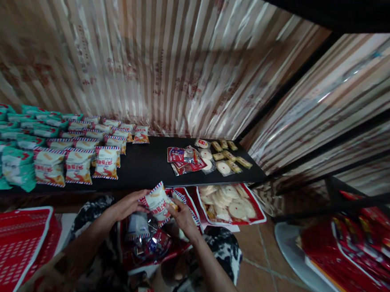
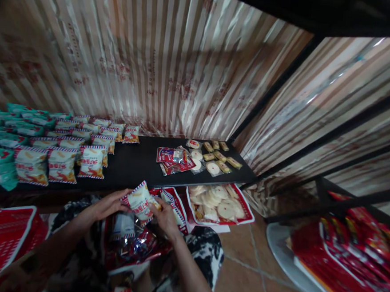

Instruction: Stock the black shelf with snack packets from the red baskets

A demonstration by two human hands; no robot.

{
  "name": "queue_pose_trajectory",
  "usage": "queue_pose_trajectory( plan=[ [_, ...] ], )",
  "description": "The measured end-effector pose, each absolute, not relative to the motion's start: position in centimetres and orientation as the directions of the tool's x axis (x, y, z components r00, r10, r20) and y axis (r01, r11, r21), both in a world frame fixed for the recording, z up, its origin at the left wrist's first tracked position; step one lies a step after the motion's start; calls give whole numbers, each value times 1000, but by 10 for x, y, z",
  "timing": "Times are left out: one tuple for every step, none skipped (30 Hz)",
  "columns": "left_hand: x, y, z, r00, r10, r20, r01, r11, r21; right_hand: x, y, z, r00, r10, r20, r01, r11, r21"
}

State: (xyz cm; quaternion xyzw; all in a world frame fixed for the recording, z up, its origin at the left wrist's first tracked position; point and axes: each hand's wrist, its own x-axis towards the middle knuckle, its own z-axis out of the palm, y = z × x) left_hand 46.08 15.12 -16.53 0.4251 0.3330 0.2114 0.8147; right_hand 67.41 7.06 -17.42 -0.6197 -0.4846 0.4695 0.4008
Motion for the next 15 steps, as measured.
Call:
queue_pose_trajectory(
  plan=[
    [461, 152, -162, 683, 644, -345, -102, 551, 828, 673, 73, -173, 116, 974, -196, 211, -217, -953],
    [461, 152, -160, 669, 664, -334, -119, 539, 834, 672, 76, -173, 144, 968, -203, 191, -229, -955],
    [463, 151, -159, 651, 686, -325, -128, 522, 843, 670, 78, -174, 170, 961, -217, 159, -244, -957],
    [465, 151, -158, 629, 709, -318, -135, 503, 854, 668, 81, -175, 196, 952, -235, 115, -260, -959],
    [467, 150, -158, 602, 736, -309, -143, 481, 865, 665, 84, -175, 219, 942, -252, 63, -272, -960],
    [470, 150, -158, 574, 764, -296, -153, 455, 877, 661, 88, -176, 240, 933, -267, 13, -278, -961],
    [474, 149, -158, 550, 787, -282, -163, 431, 887, 657, 91, -176, 258, 926, -276, -33, -277, -960],
    [477, 149, -158, 532, 802, -271, -169, 414, 894, 653, 94, -175, 271, 921, -281, -71, -272, -960],
    [481, 149, -157, 519, 813, -266, -176, 405, 897, 649, 98, -174, 280, 917, -285, -102, -267, -958],
    [485, 149, -157, 507, 820, -266, -185, 405, 896, 645, 101, -172, 284, 914, -289, -127, -263, -956],
    [488, 150, -157, 492, 827, -272, -199, 410, 890, 642, 104, -170, 284, 911, -298, -145, -266, -953],
    [491, 152, -156, 472, 836, -281, -215, 419, 882, 639, 108, -168, 278, 910, -307, -156, -273, -949],
    [492, 154, -156, 445, 847, -292, -233, 424, 875, 638, 111, -165, 264, 912, -313, -151, -282, -948],
    [493, 157, -155, 416, 859, -299, -247, 423, 872, 637, 115, -163, 242, 919, -311, -127, -288, -949],
    [493, 160, -154, 395, 869, -299, -258, 417, 872, 638, 118, -161, 223, 929, -296, -91, -283, -955]
  ],
)
